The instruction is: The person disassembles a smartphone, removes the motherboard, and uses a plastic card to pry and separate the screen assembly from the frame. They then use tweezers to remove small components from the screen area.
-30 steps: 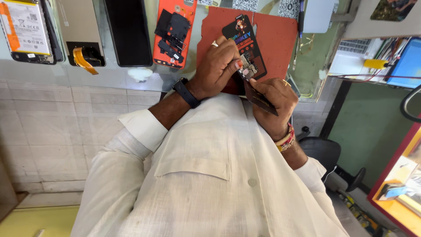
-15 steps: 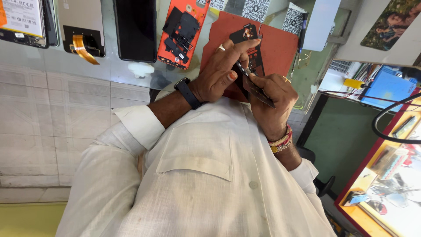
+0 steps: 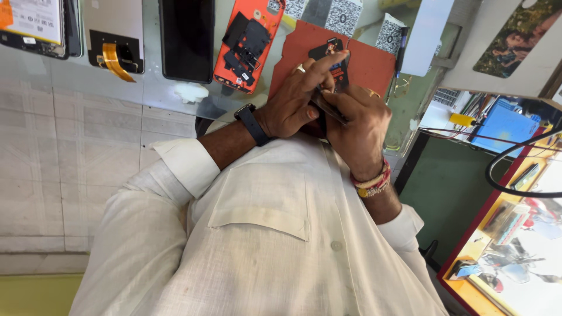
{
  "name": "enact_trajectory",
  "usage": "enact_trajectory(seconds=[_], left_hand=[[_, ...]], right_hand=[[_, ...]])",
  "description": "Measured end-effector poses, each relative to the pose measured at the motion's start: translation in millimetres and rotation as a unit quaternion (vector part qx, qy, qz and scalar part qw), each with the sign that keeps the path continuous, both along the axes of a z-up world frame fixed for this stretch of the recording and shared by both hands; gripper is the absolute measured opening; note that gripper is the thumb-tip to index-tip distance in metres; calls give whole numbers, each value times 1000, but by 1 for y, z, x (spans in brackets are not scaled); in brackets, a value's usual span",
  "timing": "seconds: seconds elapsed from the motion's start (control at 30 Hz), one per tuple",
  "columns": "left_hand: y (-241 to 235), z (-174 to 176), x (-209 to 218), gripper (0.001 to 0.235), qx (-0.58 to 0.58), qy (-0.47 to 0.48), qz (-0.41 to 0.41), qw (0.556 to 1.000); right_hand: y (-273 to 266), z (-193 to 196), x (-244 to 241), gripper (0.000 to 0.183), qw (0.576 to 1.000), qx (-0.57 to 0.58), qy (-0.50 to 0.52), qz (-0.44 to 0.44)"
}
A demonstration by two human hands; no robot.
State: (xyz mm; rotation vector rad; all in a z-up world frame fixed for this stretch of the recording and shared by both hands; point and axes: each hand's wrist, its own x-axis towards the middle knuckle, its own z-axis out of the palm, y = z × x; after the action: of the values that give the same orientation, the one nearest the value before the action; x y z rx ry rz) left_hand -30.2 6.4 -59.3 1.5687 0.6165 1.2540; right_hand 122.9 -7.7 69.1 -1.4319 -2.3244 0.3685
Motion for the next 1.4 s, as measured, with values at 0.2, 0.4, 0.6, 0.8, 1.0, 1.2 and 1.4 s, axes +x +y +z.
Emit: enact_trajectory(seconds=[0.2,0.4,0.6,0.8,1.0,1.2,1.4], left_hand=[[4,2,1,95,2,-16,-5,1000],[7,11,-2,92,25,89,-16,996],[4,19,0,90,21,97,12,995],[1,35,-1,66,51,159,45,985],[-3,41,-11,58,215,369,7,904],[1,29,-2,49,253,360,14,898],[2,25,-1,35,304,382,40,872]], right_hand=[[7,-8,10,13,999,-23,23,-5],[-18,-1,41,15,978,-110,149,-100],[-52,-2,70,13,990,-98,67,-82],[-66,-13,81,21,954,-130,243,-117],[-67,-37,88,12,915,-195,281,-212],[-57,-40,91,31,938,-138,284,-142],[-46,-36,93,44,968,-95,222,-66]])
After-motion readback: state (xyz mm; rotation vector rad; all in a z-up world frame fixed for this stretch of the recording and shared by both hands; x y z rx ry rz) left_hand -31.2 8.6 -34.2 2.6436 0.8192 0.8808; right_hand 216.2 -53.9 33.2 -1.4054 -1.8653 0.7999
